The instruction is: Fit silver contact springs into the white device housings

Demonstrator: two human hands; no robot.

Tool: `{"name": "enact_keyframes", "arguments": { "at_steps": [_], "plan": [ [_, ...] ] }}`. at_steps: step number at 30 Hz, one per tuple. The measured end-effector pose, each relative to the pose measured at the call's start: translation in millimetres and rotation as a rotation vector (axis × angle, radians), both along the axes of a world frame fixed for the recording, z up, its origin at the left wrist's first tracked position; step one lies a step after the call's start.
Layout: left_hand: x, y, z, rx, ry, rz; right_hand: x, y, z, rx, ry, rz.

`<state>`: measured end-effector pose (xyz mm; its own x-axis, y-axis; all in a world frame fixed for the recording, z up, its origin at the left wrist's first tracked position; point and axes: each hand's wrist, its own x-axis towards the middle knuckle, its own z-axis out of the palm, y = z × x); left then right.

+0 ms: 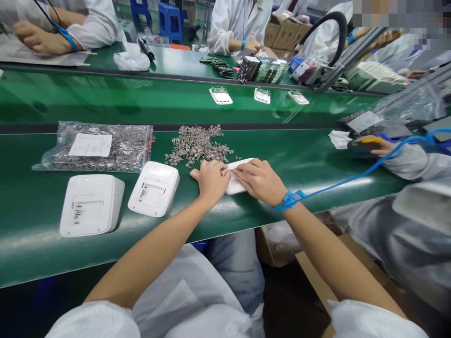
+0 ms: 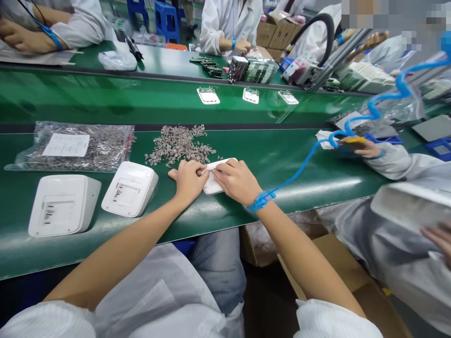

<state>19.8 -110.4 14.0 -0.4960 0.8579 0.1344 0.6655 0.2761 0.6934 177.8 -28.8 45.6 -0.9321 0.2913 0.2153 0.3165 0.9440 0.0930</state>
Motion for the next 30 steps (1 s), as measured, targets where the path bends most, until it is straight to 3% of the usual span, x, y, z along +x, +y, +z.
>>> {"name": "enact_keyframes", "arguments": {
  "at_steps": [8, 19, 30],
  "plan": [
    [4.1, -0.2, 1.8, -0.022, 0.047, 0.025, -5.0, 1.7, 4.3, -0.018, -0.047, 0.049],
    [7.8, -2.2, -0.7, -0.015, 0.146, 0.022, -4.8, -9.6, 0.9, 0.131, -0.061, 0.081],
    [9.0, -5.9, 3.7, -0.031, 0.263, -0.030, -9.3, -7.3, 4.0, 0.080, -0.090, 0.068]
  ]
}}
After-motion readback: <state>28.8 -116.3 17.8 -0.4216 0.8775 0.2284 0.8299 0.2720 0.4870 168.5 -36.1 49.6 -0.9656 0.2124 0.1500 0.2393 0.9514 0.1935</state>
